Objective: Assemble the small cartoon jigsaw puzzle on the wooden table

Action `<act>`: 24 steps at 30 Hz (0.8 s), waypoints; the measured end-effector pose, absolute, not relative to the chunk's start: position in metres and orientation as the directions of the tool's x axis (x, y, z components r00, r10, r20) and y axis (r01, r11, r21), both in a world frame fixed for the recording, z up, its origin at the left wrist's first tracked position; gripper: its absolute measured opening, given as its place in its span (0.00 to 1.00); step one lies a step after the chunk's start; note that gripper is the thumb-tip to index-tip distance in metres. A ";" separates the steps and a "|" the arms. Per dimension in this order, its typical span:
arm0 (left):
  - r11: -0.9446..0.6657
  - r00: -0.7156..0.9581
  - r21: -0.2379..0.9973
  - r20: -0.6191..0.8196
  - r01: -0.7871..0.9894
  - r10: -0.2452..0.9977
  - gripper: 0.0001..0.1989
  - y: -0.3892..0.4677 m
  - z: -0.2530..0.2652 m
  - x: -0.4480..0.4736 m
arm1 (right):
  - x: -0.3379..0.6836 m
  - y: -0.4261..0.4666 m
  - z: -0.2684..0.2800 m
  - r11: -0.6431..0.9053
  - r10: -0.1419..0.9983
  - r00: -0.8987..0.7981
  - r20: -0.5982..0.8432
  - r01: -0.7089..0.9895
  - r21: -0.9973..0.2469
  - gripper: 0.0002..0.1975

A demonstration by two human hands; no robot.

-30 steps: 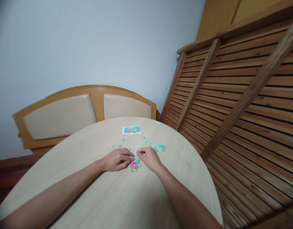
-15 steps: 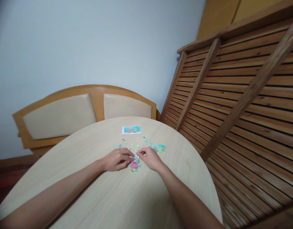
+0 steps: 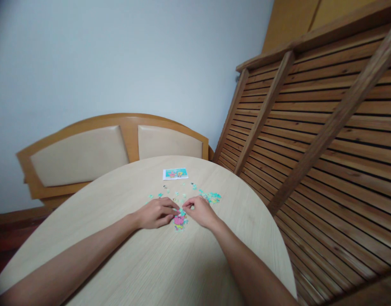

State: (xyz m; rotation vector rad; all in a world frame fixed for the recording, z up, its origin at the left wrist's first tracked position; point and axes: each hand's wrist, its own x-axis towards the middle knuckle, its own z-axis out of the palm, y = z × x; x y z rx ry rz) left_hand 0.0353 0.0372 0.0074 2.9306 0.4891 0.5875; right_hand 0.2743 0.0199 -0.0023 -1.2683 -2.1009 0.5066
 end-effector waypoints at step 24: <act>-0.946 0.896 0.140 0.304 0.293 0.323 0.18 0.030 0.011 0.034 | 0.323 0.023 0.012 0.521 0.853 -0.455 0.256 0.730 -0.442 0.06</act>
